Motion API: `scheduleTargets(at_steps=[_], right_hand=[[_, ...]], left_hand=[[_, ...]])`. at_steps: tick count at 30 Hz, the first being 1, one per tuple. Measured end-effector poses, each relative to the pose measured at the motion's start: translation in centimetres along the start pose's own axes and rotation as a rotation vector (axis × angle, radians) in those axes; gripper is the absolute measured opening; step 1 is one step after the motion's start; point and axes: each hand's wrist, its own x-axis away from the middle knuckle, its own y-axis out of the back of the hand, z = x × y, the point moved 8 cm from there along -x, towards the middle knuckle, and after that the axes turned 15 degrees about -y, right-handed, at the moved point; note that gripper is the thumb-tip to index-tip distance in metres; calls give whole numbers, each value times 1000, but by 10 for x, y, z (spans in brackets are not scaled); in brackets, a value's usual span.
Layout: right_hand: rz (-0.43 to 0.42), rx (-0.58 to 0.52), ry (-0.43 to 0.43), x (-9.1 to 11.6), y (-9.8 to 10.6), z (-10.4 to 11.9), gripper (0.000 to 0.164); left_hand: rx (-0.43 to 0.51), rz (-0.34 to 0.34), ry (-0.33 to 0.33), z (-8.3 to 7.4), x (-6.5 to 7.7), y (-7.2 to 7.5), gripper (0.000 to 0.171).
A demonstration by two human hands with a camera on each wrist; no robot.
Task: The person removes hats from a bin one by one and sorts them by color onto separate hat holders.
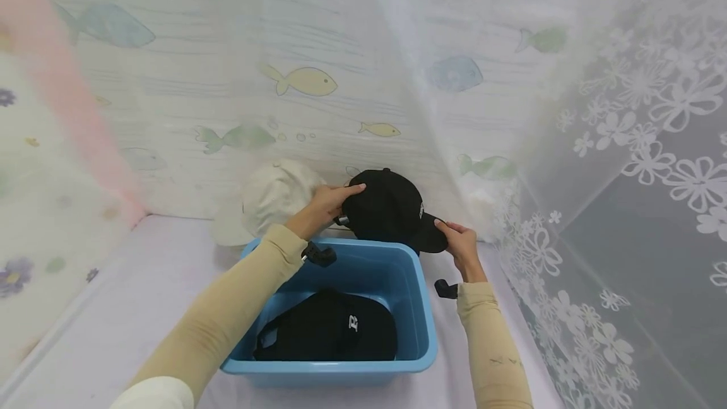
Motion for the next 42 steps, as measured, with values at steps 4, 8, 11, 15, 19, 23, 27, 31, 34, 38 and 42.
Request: scheduleTargets(at_steps=[4,8,11,15,19,23,27,31,34,38,42], right_hand=[[98,72,-63,2,-6,-7,75],[149,174,-62,2,-12,-8,80],[147,222,-31,3,-12,-6,80],[132,245,0,2,-11,-5,79],[124,244,22,0,-11,-5,75],[126,246,28,-3,-11,-6,72],[123,245,31,-6,-11,-5,75],[109,263,29,-7,-8,-4,77],[93,288,27,-9,-7,-3,75],[68,316,11,-11,-6,-2,74],[52,355,-12,-11,-4,-3,75]], left_hand=[[-58,-4,-4,2,2,-1,74],[-79,-18,-12,2,4,-1,80],[-80,-11,-16,2,6,-3,82],[-108,-18,-16,3,7,-3,83],[-139,-35,-36,5,9,-2,81],[-150,-44,-62,6,10,-4,82],[-136,-69,-66,7,10,-6,84],[-127,-87,-73,10,9,-9,84],[-131,-99,-88,12,7,-10,84],[-134,-118,-126,11,9,-10,83],[-156,-142,-167,10,15,-13,81]])
